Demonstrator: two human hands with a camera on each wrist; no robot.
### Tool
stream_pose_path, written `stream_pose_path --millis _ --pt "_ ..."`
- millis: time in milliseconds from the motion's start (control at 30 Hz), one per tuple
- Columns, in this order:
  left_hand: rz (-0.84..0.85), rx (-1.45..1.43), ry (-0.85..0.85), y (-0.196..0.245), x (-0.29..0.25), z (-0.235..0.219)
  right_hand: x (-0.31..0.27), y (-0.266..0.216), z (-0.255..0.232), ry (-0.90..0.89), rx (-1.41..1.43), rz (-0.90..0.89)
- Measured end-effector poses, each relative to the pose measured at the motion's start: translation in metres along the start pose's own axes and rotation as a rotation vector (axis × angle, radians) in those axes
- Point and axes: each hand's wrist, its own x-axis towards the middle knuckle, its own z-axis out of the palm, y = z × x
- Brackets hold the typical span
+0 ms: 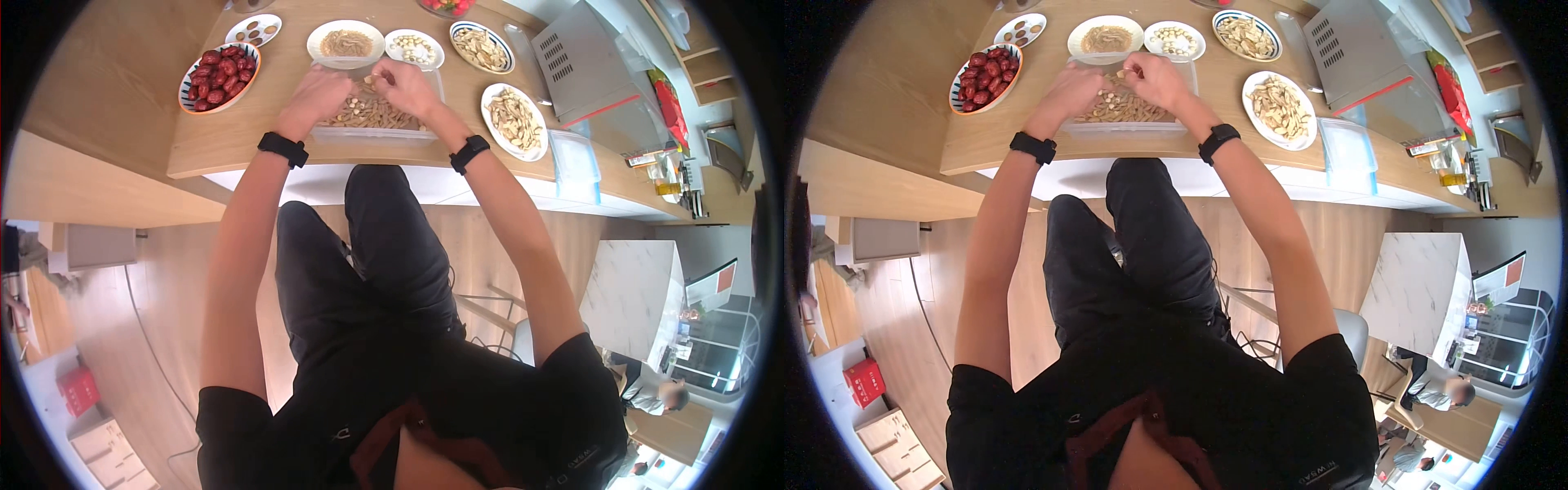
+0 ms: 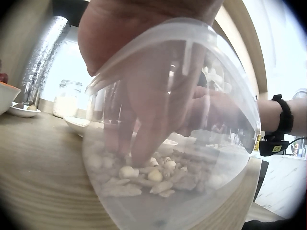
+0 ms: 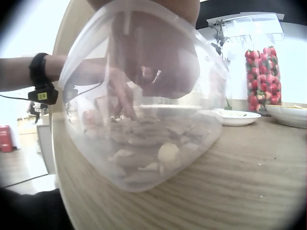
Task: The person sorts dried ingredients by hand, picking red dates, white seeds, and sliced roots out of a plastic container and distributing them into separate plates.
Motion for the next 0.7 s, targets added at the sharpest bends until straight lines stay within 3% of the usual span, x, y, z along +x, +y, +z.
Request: stream_pose_path --millis 133,233,400,533,600,700 --pt "-0.010 -0.004 0.004 0.000 0.001 0.001 -0.002 -0.007 -0.014 0.059 0.072 0.016" --pt "-0.013 -0.011 0.016 -0.005 0.005 0.009 -0.004 -0.003 -0.049 0.160 -0.034 -0.031" --pt "-0.025 -0.027 -0.005 -0.004 0.004 0.007 -0.026 0.050 -0.145 -0.050 -0.294 0.130" --pt "-0.017 -0.034 0.082 -0.001 0.000 0.006 -0.054 0.100 -0.201 -0.133 -0.429 0.261" --pt "-0.018 -0.032 0.094 -0.002 -0.001 0.006 -0.065 0.101 -0.211 0.052 -0.433 0.333" --pt "0.000 -0.031 0.088 0.000 0.003 0.003 -0.054 0.117 -0.220 0.150 -0.407 0.407"
